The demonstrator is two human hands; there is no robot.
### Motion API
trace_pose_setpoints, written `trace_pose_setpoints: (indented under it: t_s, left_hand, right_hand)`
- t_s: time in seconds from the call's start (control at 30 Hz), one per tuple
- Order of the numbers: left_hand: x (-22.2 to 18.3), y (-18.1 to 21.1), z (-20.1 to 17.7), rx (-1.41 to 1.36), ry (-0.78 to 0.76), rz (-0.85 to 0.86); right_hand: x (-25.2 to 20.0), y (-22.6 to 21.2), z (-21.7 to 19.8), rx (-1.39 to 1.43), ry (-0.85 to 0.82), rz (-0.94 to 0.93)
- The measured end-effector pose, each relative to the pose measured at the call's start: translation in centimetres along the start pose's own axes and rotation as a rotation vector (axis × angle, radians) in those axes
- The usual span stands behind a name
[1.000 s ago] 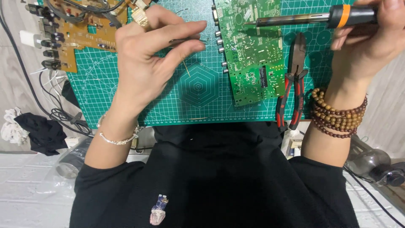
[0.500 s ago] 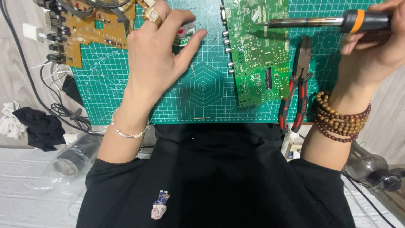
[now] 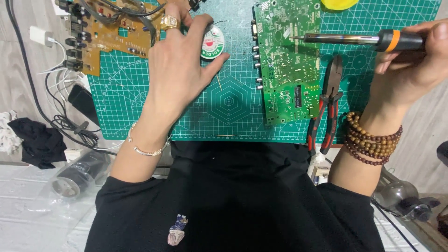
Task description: Soldering electronic components onto a printed circuit board using a soldering iron and solder wire on a repair mat.
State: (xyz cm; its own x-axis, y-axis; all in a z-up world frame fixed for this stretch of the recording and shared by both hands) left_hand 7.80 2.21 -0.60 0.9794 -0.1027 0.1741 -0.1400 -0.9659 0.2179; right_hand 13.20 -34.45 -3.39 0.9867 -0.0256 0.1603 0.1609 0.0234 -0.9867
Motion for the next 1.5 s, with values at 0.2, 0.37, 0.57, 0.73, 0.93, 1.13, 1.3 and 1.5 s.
trace_pose_setpoints:
  t_s: [0.2,0.37,0.57,0.73,0.93,1.13,1.3,1.5]
  left_hand:
    - [0.0,0.5,-0.5,-0.104,-0.009,0.092]
    - [0.0,0.6,-0.5,-0.173,-0.016,0.127]
    - [0.0,1.7,-0.3,-0.232,-0.079,0.197]
    - [0.0,2.2,-0.2,-0.231,-0.059,0.223]
    - [0.1,2.7,-0.6,-0.182,0.032,0.251]
    - [0.0,2.8,-0.8,-0.155,0.034,0.271]
    - [-0.1,3.2,-1.7,-0.13,-0.026,0.291]
    - [-0.4,2.3,-0.7,0.003,-0.07,0.262]
  right_hand:
    - [-0.4,1.8,-1.4,0.043,0.007,0.084]
    - [-0.5,3.0,-2.6,0.109,0.014,0.107]
    - [-0.4,2.1,-2.0,0.111,0.032,0.089]
    - [-0.4,1.9,-1.8,0.093,0.01,0.064]
    - [-0.5,2.0,-2.0,0.11,0.046,0.097]
    - [-0.3,2.0,-1.9,0.109,0.019,0.075]
    - [-0.3,2.3,-2.1,0.13,-0.02,0.073]
    - [-0.3,2.0,-1.7,0.16,0.023,0.112]
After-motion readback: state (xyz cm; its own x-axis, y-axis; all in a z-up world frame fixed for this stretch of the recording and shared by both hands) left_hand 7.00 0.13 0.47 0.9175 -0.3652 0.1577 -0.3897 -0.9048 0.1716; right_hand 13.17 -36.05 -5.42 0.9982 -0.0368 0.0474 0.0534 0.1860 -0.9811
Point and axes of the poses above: each hand's wrist, its own x-axis towards the middle knuckle, its own z-axis out of the palm, y = z × x, the point moved 7 cm from there along x, towards the middle knuckle, and after that the axes turned 7 degrees about x, right-handed, at the moved point
